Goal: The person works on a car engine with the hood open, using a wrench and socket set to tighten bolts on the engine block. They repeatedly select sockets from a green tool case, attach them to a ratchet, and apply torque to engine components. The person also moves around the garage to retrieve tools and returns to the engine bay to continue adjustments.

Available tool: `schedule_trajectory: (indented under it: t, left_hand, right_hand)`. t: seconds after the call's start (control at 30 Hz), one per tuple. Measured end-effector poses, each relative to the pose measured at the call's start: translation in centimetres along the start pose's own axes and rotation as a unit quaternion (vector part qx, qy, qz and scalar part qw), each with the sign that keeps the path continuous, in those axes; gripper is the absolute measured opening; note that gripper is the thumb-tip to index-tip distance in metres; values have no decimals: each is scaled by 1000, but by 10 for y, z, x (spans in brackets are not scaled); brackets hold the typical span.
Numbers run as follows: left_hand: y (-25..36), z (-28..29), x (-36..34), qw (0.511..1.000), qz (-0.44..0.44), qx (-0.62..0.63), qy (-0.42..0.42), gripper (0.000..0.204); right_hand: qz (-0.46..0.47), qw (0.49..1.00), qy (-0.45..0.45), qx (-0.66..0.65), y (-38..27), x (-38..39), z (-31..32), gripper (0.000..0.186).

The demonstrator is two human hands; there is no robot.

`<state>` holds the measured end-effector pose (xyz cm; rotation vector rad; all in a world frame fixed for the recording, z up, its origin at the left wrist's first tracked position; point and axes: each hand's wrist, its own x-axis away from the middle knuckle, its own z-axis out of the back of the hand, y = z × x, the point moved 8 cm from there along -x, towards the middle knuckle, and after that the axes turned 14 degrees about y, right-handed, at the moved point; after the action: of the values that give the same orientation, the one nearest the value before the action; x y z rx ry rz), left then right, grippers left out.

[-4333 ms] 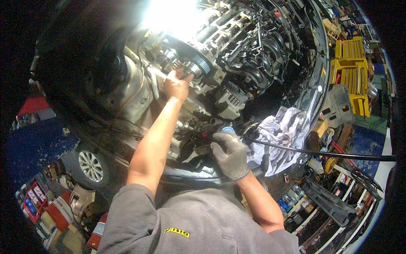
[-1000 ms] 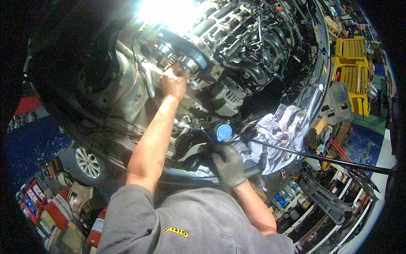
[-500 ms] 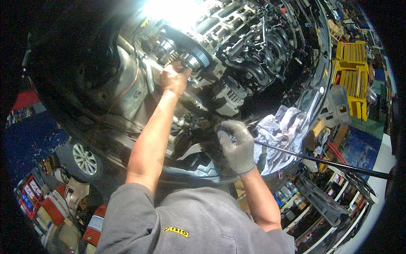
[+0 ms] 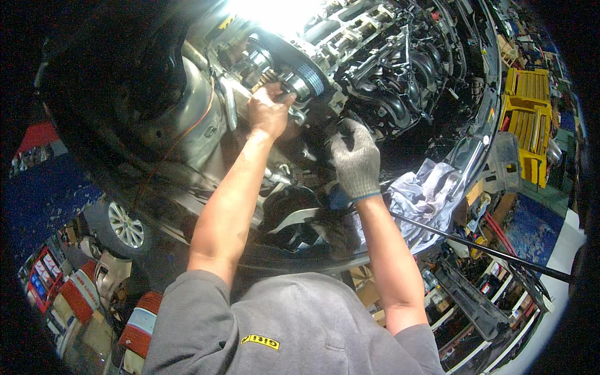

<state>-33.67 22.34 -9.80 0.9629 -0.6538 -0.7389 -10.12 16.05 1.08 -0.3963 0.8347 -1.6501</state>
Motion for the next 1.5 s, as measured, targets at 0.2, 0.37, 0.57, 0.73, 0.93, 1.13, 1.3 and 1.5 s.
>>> schedule_trajectory:
  t: [0.2,0.37,0.57,0.73,0.93,1.13,1.3,1.5]
  left_hand:
    - [1,0,-2,1000,-21,-1,1,53]
    - [10,-2,-5,989,-76,-113,-57,55]
    - [19,2,-4,982,-73,-147,-89,55]
    - [16,0,-10,980,-79,-153,-102,59]
    - [13,-3,-13,980,-72,-147,-115,63]
    - [17,1,-7,992,-26,-109,-60,55]
    - [10,0,-3,997,2,-78,-8,54]
    - [7,1,-8,990,-19,-136,-36,56]
  right_hand:
    - [12,998,7,54,2,-18,-19,52]
    - [-18,988,-91,124,7,-37,-47,51]
    - [12,988,-99,118,9,-46,-58,35]
    - [14,988,-99,118,14,-46,-63,31]
    - [32,990,-92,105,12,-48,-59,30]
    - [-59,996,-53,50,18,-36,-51,49]
    - [-178,983,32,-24,31,2,-46,67]
    - [-148,973,-104,-146,13,39,-60,46]
